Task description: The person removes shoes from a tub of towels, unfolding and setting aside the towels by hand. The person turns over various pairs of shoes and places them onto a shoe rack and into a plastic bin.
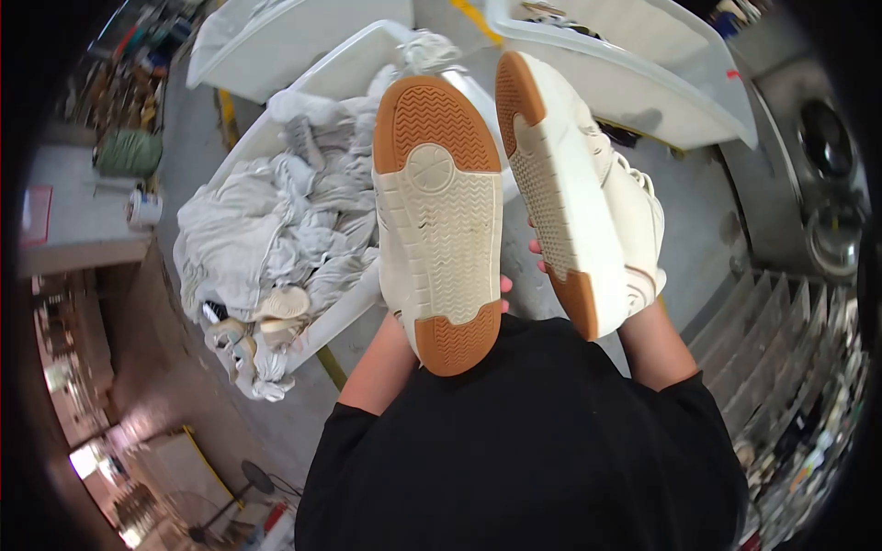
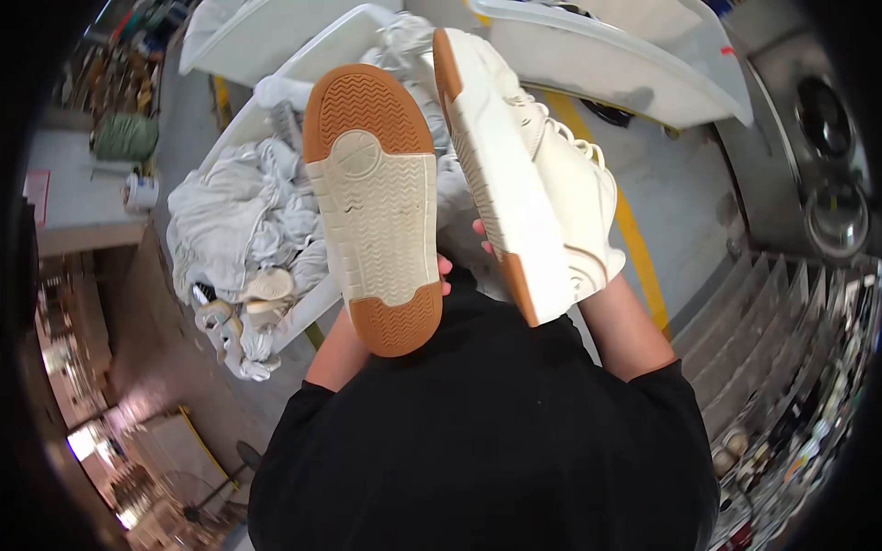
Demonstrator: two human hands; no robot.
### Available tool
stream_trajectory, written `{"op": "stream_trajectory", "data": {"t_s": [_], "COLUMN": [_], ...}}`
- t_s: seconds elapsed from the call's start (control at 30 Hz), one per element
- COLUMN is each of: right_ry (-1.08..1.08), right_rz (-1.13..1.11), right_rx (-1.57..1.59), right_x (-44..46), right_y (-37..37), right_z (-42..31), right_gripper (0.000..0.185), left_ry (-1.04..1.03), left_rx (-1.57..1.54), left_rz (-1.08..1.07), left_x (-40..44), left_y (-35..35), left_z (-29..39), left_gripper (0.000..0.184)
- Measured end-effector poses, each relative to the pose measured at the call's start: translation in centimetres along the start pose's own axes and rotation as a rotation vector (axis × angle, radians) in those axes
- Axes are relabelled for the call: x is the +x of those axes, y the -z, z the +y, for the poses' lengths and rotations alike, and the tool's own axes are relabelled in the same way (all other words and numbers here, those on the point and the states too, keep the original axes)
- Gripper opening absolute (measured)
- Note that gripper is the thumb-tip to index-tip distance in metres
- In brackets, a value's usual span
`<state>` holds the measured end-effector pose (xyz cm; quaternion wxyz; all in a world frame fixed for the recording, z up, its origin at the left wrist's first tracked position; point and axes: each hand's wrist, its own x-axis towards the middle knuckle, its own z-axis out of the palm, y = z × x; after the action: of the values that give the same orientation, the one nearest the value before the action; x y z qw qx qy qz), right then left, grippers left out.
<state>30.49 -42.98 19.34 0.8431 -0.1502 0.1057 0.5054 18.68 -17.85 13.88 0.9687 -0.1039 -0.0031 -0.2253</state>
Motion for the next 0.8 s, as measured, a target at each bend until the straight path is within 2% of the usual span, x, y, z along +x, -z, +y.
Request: {"op": "stream_trajectory", "data": {"t_s": [0.03, 0.1, 0.13, 0.17, 0.2, 0.27, 0.33, 0.37, 0.47, 0.5, 0.53, 0.6, 0.67, 0.8], "right_ry": [0.051, 0.359, 0.507, 0.643, 0.75, 0.948, 1.1, 1.199, 1.369, 1.415, 1.448, 1.498, 1.545, 1.608], "right_rz": [-0.06, 0.1, 0.185, 0.299, 0.321, 0.467, 0.635, 0.666, 0.852, 0.968, 1.086, 1.214, 1.265, 1.41], "right_rx": [-0.033, -0.13, -0.292, -0.458, -0.581, -0.746, -0.883, -0.938, -1.131, -1.274, -1.416, -1.318, -1.188, -1.12], "right_x": [-2.5, -8.1, -11.8, -15.4, -18.9, -24.6, -30.1, -32.4, -38.2, -39.9, -41.3, -43.9, -46.7, -51.5], "right_y": [1.1, 6.7, 8.6, 10.6, 8.4, 9.9, 11.3, 12.5, 15.6, 16.0, 16.3, 17.5, 19.2, 22.0], "right_z": [-0.8, -2.0, -2.3, -2.7, -2.6, -3.0, -2.9, -2.9, -2.4, -2.4, -2.5, -2.0, -1.8, -1.4], "right_gripper": [0.073, 0.068, 0.063, 0.06, 0.056, 0.06, 0.066, 0.067, 0.066, 0.065, 0.063, 0.06, 0.06, 0.06], "left_ry": [0.038, 0.039, 0.043, -0.008, -0.06, -0.125, -0.147, -0.102, -0.189, -0.142, -0.091, -0.035, 0.0, 0.136], "left_rx": [0.025, 0.276, 0.409, 0.555, 0.695, 0.866, 0.955, 1.001, 1.35, 1.381, 1.567, 1.488, 1.628, 1.755], "left_rz": [0.035, 0.311, 0.436, 0.311, 0.179, 0.15, 0.376, 0.449, 0.342, 0.249, 0.247, 0.027, 0.023, -0.081], "left_x": [1.3, 4.1, 5.7, 7.2, 8.5, 10.9, 12.7, 14.1, 18.8, 19.9, 20.6, 22.9, 24.0, 26.1], "left_y": [0.2, 0.4, 0.6, 1.6, 3.1, 5.6, 6.6, 6.5, 8.6, 8.9, 9.6, 10.3, 10.1, 12.5], "left_z": [-1.6, -5.2, -7.5, -9.8, -12.1, -16.6, -21.4, -24.2, -32.6, -35.3, -37.5, -41.8, -45.5, -50.2], "left_gripper": [0.088, 0.081, 0.077, 0.07, 0.062, 0.052, 0.046, 0.057, 0.067, 0.071, 0.072, 0.073, 0.072, 0.068]}}
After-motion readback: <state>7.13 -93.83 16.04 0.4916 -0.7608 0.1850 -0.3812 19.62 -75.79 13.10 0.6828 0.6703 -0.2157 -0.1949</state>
